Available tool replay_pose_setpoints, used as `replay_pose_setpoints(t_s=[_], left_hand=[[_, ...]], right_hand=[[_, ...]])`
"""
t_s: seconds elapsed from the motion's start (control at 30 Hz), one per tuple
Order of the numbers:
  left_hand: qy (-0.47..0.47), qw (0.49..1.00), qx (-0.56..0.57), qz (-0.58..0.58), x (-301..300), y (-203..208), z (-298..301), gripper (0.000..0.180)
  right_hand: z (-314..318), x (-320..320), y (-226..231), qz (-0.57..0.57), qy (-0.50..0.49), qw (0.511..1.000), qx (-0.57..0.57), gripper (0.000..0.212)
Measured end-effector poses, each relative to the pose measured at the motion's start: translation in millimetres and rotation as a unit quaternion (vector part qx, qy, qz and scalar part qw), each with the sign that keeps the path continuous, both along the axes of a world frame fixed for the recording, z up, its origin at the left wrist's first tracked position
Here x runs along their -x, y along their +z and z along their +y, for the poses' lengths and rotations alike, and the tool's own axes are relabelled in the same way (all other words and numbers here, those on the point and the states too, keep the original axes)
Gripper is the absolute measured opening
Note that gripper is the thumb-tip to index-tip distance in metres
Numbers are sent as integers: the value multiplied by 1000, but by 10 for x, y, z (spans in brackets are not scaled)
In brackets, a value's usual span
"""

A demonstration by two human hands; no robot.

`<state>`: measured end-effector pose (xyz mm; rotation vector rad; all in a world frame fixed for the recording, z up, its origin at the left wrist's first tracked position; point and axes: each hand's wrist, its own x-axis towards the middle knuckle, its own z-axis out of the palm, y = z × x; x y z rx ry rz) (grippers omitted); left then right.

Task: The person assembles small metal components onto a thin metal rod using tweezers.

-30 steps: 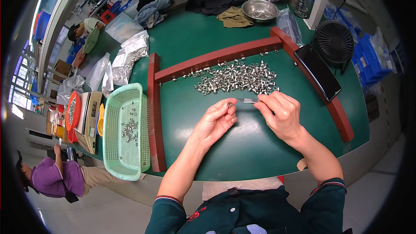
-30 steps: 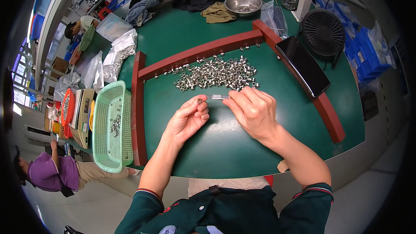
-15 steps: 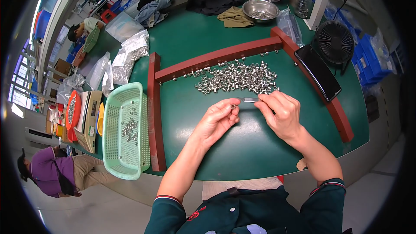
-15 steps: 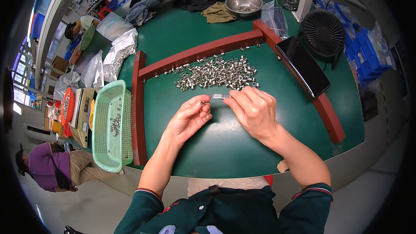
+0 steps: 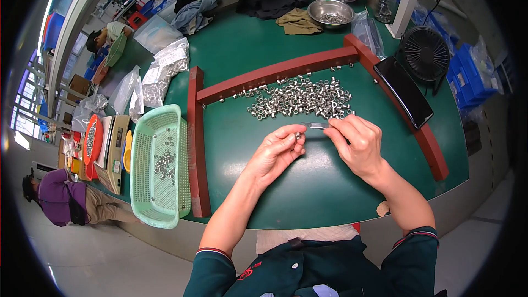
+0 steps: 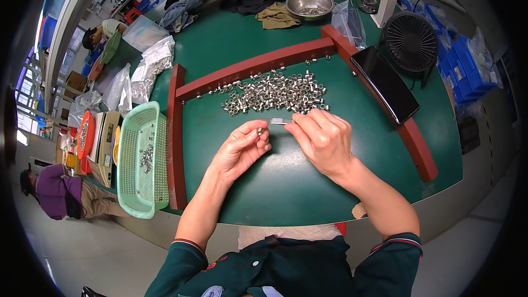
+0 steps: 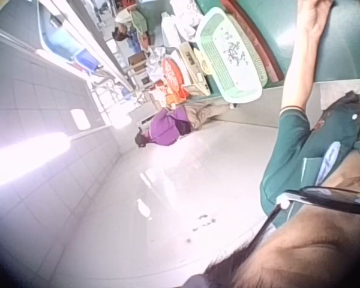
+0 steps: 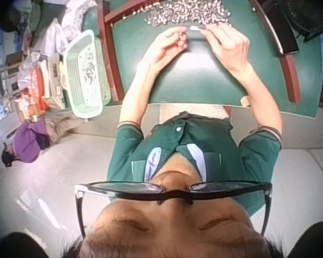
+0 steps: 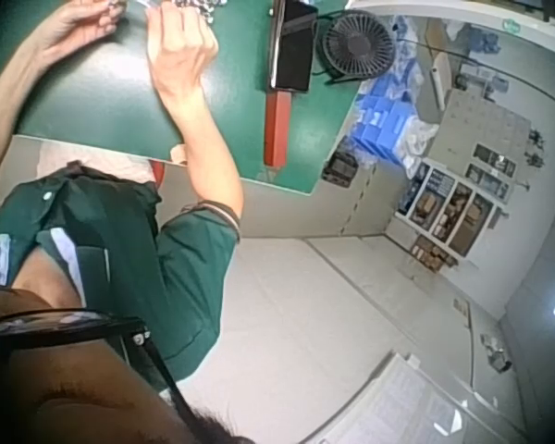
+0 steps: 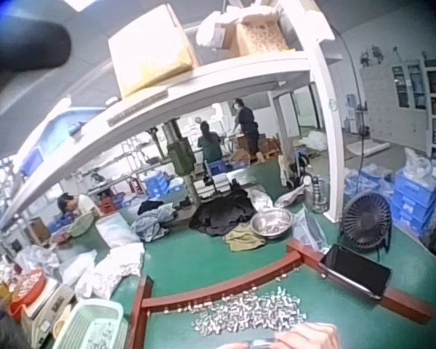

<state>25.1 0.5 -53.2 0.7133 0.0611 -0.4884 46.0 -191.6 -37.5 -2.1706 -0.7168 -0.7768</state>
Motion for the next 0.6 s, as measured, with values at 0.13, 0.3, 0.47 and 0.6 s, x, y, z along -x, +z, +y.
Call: replay_pose_setpoints(t_s=[0.13, 0.3, 0.47, 0.6], left_hand=[[2, 1000, -12, 10, 7, 25, -16, 25], [0, 1000, -21, -2, 6, -3, 2, 23], [4, 999, -33, -1, 7, 10, 9, 19], [11, 999, -43, 1, 5, 20, -4, 17]], right_hand=[[-12, 3, 4, 2, -1, 1000, 5, 16], [-7, -11, 3, 9, -4, 1000, -3, 16], [-11, -17, -9, 12, -8, 1000, -1, 15], [-16, -16, -9, 13, -13, 1000, 1, 15]])
